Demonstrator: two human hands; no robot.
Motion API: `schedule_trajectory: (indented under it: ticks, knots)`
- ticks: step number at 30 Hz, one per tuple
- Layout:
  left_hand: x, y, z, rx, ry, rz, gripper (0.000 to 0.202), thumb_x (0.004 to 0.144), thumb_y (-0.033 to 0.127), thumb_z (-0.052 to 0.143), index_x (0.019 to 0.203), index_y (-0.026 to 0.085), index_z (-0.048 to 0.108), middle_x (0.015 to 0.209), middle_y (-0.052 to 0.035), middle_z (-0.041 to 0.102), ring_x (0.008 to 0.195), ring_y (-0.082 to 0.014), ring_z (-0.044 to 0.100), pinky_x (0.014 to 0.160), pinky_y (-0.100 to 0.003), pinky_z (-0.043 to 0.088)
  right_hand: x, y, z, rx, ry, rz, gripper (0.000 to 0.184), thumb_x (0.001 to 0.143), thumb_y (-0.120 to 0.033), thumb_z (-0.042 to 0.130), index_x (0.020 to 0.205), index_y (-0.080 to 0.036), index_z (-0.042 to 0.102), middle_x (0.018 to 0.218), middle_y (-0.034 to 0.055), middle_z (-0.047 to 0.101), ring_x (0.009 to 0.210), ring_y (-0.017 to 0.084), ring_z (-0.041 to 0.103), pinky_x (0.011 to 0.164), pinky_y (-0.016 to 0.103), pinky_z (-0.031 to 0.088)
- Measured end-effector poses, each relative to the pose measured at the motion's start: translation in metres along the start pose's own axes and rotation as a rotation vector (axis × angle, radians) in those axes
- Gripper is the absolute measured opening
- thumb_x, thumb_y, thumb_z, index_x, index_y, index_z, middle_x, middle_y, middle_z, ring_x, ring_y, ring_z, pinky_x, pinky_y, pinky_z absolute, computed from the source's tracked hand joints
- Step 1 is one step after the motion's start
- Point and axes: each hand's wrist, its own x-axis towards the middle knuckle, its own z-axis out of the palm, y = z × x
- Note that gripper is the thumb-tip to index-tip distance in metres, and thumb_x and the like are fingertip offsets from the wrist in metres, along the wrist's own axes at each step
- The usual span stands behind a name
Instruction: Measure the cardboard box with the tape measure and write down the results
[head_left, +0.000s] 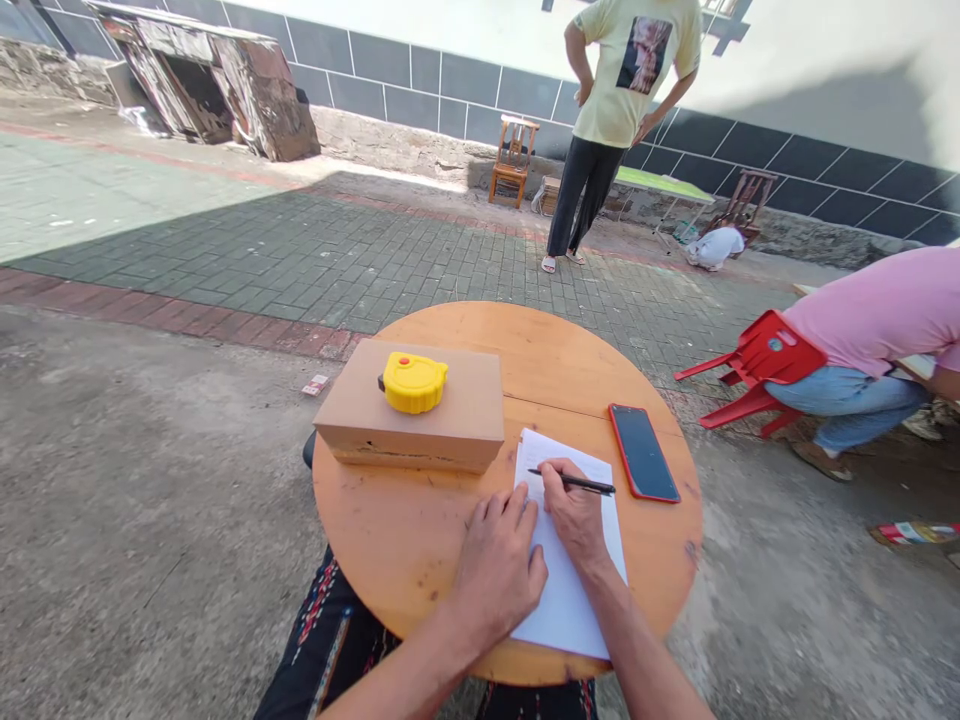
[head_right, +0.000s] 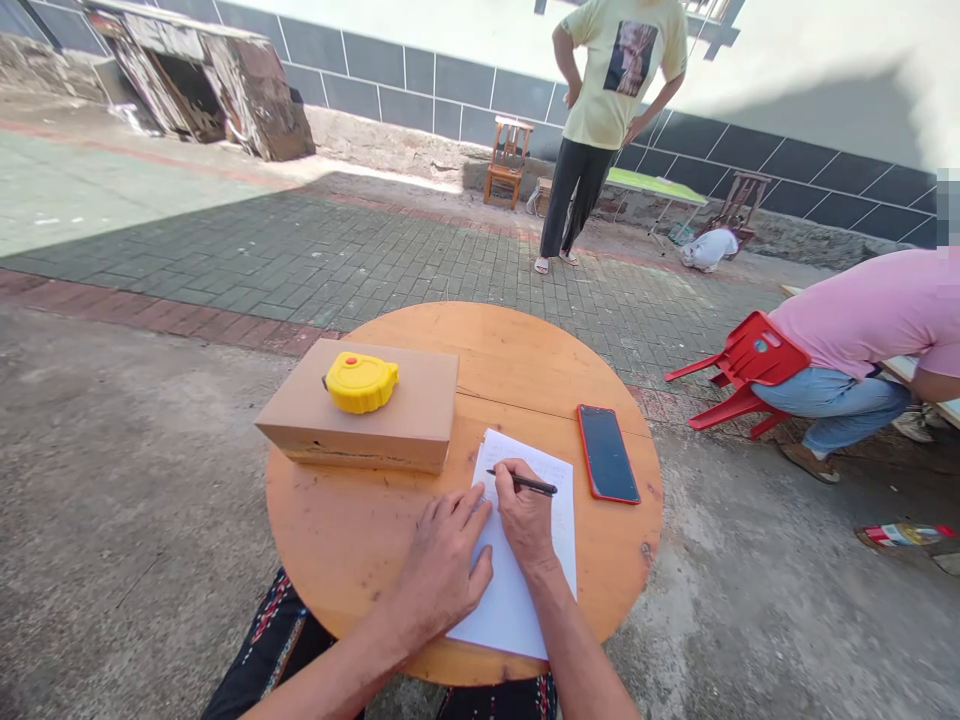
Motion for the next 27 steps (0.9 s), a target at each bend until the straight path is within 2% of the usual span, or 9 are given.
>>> schedule_trajectory:
  ticks: [27]
  knots:
    - [0.0005,-0.0009,0.0011,-0.002,0.003,0.004,0.044,0.084,0.025,0.051,0.127,0.018,0.054,0.143,-0.0075,0.048,0.121,-0.0279,0.043,0.103,-0.045,0.035,0.0002,0.0001,-0.0006,0.017,-0.023,0.011,0.025,0.087,-0.037,0.05,0.071,-0.021,0.058,0.047,-0.0056,0.047,0.048,0.014,0.044,0.052,0.027,0.038]
